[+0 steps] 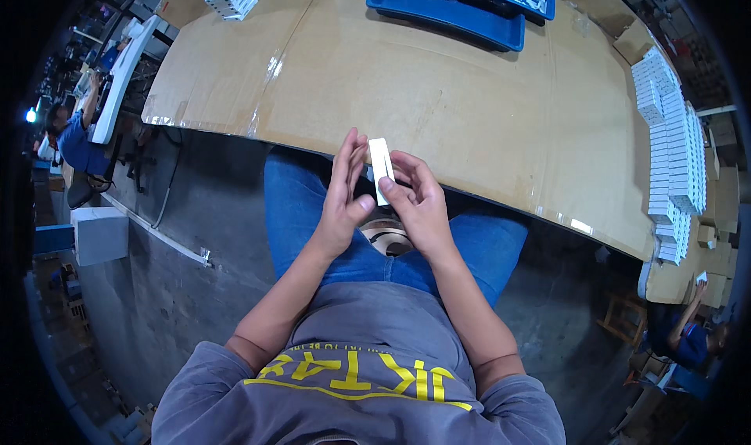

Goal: The person assembles small electronic or plastic components into a white casing by hand.

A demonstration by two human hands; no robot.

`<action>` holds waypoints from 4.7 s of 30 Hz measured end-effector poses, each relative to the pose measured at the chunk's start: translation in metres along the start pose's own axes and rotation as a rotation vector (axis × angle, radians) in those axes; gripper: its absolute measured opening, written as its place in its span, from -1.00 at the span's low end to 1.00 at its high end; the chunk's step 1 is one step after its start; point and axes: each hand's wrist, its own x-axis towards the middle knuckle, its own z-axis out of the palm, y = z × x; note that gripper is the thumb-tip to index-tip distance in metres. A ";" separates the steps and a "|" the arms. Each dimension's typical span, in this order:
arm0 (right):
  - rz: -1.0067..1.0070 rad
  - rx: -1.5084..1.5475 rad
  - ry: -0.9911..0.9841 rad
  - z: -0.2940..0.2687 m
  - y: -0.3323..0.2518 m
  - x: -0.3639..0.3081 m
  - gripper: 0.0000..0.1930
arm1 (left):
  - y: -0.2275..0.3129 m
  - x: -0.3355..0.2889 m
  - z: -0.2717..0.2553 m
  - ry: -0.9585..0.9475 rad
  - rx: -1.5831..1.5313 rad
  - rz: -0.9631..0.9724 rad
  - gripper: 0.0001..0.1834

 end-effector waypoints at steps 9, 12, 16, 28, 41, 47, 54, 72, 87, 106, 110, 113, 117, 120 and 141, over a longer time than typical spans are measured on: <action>-0.462 -0.571 -0.030 0.009 0.015 -0.005 -0.49 | 0.001 0.004 0.029 0.269 -0.522 -0.309 -0.12; -0.504 -0.599 -0.058 0.010 0.012 -0.005 -0.47 | 0.015 0.006 0.024 0.271 -0.452 -0.270 -0.04; -0.491 -0.538 -0.078 0.008 0.012 -0.005 -0.41 | 0.017 0.007 0.026 0.262 -0.404 -0.285 -0.02; -0.495 -0.475 -0.094 0.008 0.014 -0.007 -0.44 | 0.014 -0.002 0.030 0.238 -0.438 -0.237 -0.11; -0.581 -0.530 -0.060 0.027 0.017 -0.019 -0.49 | 0.014 -0.001 0.029 0.284 -0.364 -0.169 0.03; -0.601 -0.549 -0.025 0.030 0.021 -0.021 -0.51 | 0.013 -0.004 0.033 0.290 -0.458 -0.138 -0.10; -0.652 -0.610 0.017 0.029 0.026 -0.020 -0.53 | 0.013 -0.007 0.036 0.296 -0.456 -0.178 -0.05; -0.287 -0.085 -0.017 0.035 0.021 -0.013 -0.47 | 0.006 0.002 0.025 0.283 -0.315 -0.075 0.04; 0.133 0.175 -0.024 0.036 0.002 -0.016 -0.43 | -0.005 0.001 0.023 0.285 -0.009 0.051 0.01; -0.164 -0.124 -0.040 0.045 0.009 -0.036 -0.51 | -0.006 -0.005 0.020 0.405 -0.070 0.252 -0.16; -0.104 -0.145 -0.055 0.041 0.008 -0.028 -0.49 | -0.007 -0.005 0.020 0.380 -0.073 0.197 -0.15; -0.038 -0.113 -0.068 0.036 0.000 -0.020 -0.46 | -0.012 -0.001 0.019 0.332 -0.051 0.121 -0.03; 0.107 -0.063 -0.087 0.014 0.005 -0.015 -0.42 | -0.010 0.004 0.005 0.139 0.058 0.121 0.11; 0.013 -0.311 -0.096 0.006 0.004 -0.015 -0.48 | -0.011 0.008 0.002 0.117 -0.045 0.017 -0.08; -0.875 -0.691 -0.167 -0.029 0.026 0.006 -0.15 | 0.018 -0.009 0.027 0.029 -0.965 -0.852 -0.28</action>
